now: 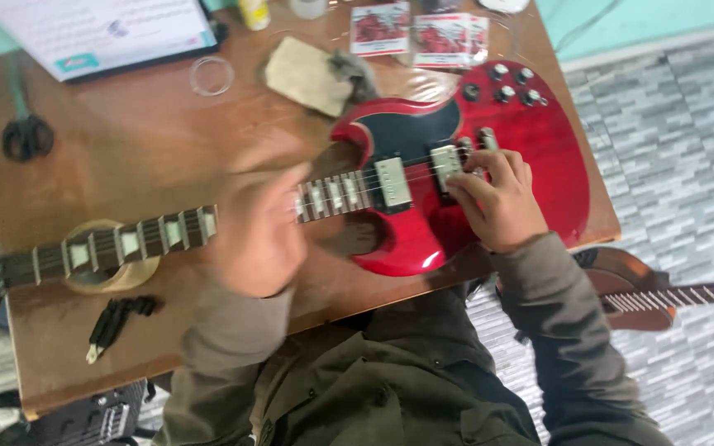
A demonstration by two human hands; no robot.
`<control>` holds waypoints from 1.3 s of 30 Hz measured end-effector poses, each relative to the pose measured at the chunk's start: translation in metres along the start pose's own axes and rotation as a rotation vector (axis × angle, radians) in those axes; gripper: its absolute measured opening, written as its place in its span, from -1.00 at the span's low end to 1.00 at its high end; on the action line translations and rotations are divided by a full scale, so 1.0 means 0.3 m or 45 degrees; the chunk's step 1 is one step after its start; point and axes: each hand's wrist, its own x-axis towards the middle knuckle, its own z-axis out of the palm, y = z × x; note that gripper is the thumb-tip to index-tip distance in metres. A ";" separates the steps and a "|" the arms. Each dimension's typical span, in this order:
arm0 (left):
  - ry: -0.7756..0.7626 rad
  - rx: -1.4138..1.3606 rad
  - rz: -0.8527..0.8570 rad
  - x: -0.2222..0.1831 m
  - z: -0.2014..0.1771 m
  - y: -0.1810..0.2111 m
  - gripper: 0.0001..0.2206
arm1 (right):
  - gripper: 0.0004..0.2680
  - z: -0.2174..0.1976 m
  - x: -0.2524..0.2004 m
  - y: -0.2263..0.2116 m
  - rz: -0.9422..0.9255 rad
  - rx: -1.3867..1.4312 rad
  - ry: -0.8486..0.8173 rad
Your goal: Adjusting an electric guitar by removing strings, winding them into coils, and using a string winder tool on the tuning pegs.
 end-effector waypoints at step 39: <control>-1.053 -0.081 0.431 -0.040 0.744 0.300 -0.82 | -0.84 0.033 -0.173 0.347 0.413 -0.017 0.127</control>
